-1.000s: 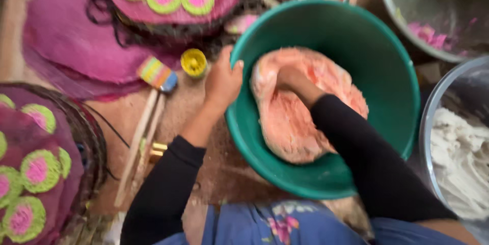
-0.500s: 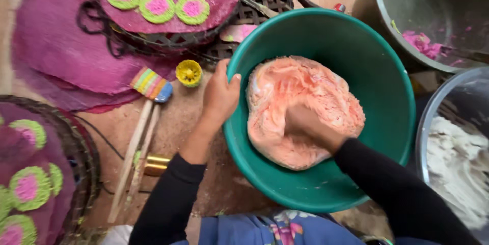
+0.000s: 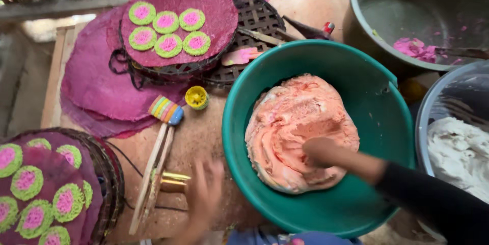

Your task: The person kneads a large mass of pink dough in a green plastic basin using both hands. The person repeatedly folds, presses, and turns the dough to mix it thoroughly.

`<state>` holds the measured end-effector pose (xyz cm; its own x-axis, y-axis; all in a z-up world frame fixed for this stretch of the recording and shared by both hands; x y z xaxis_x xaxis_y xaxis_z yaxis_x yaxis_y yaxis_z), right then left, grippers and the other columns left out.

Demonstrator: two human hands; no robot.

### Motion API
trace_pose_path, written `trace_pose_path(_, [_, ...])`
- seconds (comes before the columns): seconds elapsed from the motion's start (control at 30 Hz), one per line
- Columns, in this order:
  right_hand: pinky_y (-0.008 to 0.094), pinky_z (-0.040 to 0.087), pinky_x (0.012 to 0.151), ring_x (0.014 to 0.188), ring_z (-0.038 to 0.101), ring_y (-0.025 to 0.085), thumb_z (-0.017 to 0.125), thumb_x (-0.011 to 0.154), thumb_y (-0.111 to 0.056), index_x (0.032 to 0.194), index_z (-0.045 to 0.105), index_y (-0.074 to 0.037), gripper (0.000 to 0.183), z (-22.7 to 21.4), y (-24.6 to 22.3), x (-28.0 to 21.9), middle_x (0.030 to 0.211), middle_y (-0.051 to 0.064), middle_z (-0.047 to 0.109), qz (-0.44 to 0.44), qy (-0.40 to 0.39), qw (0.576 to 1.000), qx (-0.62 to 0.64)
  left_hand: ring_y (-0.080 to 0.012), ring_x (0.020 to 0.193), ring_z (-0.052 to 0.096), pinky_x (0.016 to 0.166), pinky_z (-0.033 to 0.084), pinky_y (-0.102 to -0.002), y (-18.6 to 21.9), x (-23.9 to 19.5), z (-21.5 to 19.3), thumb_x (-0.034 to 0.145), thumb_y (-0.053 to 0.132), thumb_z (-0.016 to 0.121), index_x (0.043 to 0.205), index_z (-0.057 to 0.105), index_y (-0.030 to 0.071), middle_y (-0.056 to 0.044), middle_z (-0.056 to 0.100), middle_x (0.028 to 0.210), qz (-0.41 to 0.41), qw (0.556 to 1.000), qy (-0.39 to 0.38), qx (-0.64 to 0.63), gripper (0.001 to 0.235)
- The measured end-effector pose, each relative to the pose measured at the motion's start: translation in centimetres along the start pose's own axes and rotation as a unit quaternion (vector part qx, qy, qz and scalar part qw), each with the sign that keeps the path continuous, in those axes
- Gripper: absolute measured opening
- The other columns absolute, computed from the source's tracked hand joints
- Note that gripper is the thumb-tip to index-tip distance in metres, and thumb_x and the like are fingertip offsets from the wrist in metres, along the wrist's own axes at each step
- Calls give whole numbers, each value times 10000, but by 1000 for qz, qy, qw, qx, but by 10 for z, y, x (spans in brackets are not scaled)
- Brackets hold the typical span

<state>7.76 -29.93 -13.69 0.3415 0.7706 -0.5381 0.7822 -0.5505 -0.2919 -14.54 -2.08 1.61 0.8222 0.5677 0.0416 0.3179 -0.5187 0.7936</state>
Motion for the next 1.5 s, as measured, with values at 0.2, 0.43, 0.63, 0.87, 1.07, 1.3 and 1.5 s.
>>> trace_pose_path(0.2, [445,546,961,1105,682,319,524,1007,-173,1180,733,-17,313,-114,117,-55,1219,203,723,177,267,747,582,-439,1133,593,904,484,-529,23,147,62,876,394,724,1394,481,64,-252,601,1266,86,993,-73,28,661])
trace_pose_path(0.43, [424,430,1129,1262,616,285,401,1053,-280,1353,556,11,446,-116,142,47,1360,158,656,151,149,545,811,-471,844,678,684,512,-576,43,175,83,925,229,615,1271,486,103,-227,707,942,23,990,-131,52,390])
trace_pose_path(0.63, [457,496,1031,1132,653,288,493,1007,-261,1279,633,17,414,-109,105,141,1271,165,680,241,-26,684,688,-472,818,668,666,499,-577,29,175,90,927,199,625,1256,498,109,-224,708,902,16,993,-120,20,363])
trace_pose_path(0.87, [489,472,1023,1127,651,302,613,846,-308,1148,673,-39,409,-100,9,199,1222,128,688,18,-134,914,382,-466,791,668,645,492,-585,35,177,84,932,226,621,1274,489,103,-211,706,889,41,993,-90,57,386])
trace_pose_path(1.07, [515,450,1015,1122,649,313,716,708,-349,1035,708,-86,419,-88,-110,106,1180,97,695,-221,-45,969,97,-458,819,683,681,502,-590,31,169,82,943,282,622,1265,518,137,-207,718,877,18,990,-101,101,369])
trace_pose_path(1.3, [547,425,1007,1117,646,327,837,548,-396,903,748,-141,446,-100,-117,-73,1131,61,703,-374,143,916,40,-455,816,688,678,508,-586,34,172,75,931,257,623,1265,513,140,-203,724,886,39,990,-110,81,371])
trace_pose_path(1.5, [520,505,656,892,660,381,816,480,-348,977,778,-184,524,-61,-23,-8,991,76,741,-187,216,958,12,-463,800,684,658,506,-589,36,168,80,939,232,618,1299,486,119,-211,723,906,53,991,-97,80,399])
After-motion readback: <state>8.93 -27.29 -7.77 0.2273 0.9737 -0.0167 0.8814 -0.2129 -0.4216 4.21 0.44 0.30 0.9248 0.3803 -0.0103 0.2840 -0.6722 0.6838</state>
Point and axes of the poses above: each hand's wrist, its own x-axis towards the middle knuckle, its own z-axis out of the palm, y = z × x, the point moved 5 cm from there along x, towards the middle knuckle
